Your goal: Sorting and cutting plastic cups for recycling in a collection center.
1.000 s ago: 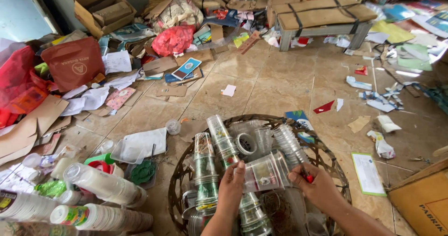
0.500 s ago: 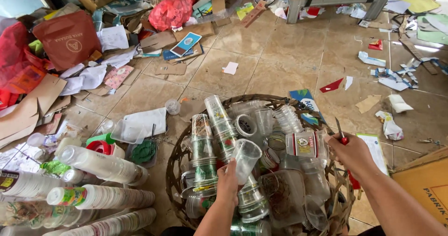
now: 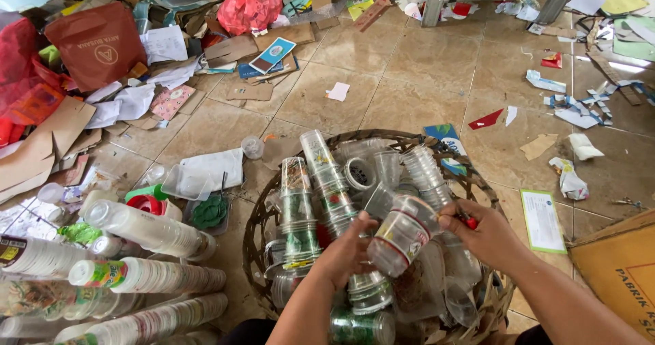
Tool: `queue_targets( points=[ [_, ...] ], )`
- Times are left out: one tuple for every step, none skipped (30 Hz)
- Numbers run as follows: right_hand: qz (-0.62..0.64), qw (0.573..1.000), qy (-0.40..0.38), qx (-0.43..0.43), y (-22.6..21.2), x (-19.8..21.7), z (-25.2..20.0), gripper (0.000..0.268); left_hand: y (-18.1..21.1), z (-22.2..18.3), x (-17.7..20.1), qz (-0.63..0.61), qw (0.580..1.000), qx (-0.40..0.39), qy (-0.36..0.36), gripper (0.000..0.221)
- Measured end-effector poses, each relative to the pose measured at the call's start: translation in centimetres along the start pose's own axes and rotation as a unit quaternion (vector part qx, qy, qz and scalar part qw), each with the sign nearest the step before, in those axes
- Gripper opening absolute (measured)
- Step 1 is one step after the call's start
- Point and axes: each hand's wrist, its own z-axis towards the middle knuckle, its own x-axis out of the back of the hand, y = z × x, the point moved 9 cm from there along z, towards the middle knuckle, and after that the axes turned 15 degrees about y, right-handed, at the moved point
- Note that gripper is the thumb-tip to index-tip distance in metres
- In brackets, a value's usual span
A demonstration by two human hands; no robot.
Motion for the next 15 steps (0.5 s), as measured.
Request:
queue_targets(
  points=[
    [0.035, 0.999, -0.015, 0.003, -0.8, -0.5, -0.8, 0.019, -0.7, -0.6, -1.6, 0.059, 0.994, -0.006, -0.097, 0.102],
    [0.035, 0.999, -0.015, 0.002, -1.0, -0.8, -1.3, 0.019, -1.2, -0.8, -1.6, 0.059, 0.994, -0.005, -0.097, 0.102],
    [0.034, 0.999, -0.01, 0.009, -1.3, -1.0, -1.8, 0.018, -1.6, -0.9, -1.6, 0.016, 0.995, 0.008, -0.093, 0.081],
    [0.034, 0.999, -0.004, 0.016, -1.5, -1.3, -2.4, 0.018, -2.1, -1.1, -1.5, -0.028, 0.995, 0.022, -0.089, 0.06],
    [0.034, 0.999, -0.006, 0.014, -1.5, -1.4, -2.7, 0.018, -2.0, -1.2, -1.5, -0.027, 0.995, 0.024, -0.089, 0.06],
    [0.076, 0.997, -0.01, 0.031, -2.0, -1.6, -3.0, 0.018, -1.4, -1.4, -1.5, -0.047, 0.995, 0.008, -0.092, 0.056],
    [0.119, 0.992, -0.014, 0.048, -2.5, -1.6, -3.3, 0.019, -0.8, -1.6, -1.5, -0.067, 0.993, -0.008, -0.096, 0.054],
    [0.119, 0.992, -0.014, 0.048, -2.4, -1.8, -3.6, 0.019, -0.7, -2.0, -1.5, -0.068, 0.993, -0.008, -0.095, 0.054],
    [0.132, 0.989, -0.011, 0.067, -2.7, -1.8, -3.9, 0.018, -0.5, -2.5, -1.6, -0.053, 0.993, -0.021, -0.101, 0.064],
    [0.143, 0.986, -0.006, 0.088, -3.1, -1.7, -4.1, 0.017, -0.2, -2.9, -1.7, -0.039, 0.993, -0.035, -0.106, 0.075],
    [0.143, 0.986, -0.007, 0.089, -2.2, -2.1, -4.2, 0.017, -1.3, -2.0, -1.5, -0.04, 0.993, -0.036, -0.107, 0.075],
    [0.188, 0.978, 0.003, 0.089, -1.5, -2.2, -4.2, 0.014, -2.0, -1.1, -1.2, -0.032, 0.993, -0.056, -0.097, 0.075],
    [0.233, 0.968, 0.012, 0.09, -0.8, -2.3, -4.2, 0.012, -2.8, -0.2, -0.9, -0.025, 0.993, -0.077, -0.088, 0.075],
    [0.233, 0.968, 0.012, 0.091, -0.7, -2.2, -4.5, 0.012, -3.4, 0.2, -0.8, -0.025, 0.993, -0.078, -0.089, 0.075],
    [0.235, 0.969, 0.006, 0.08, -0.4, -2.3, -4.8, 0.012, -3.8, 0.7, -0.6, -0.021, 0.992, -0.087, -0.083, 0.071]
  ],
)
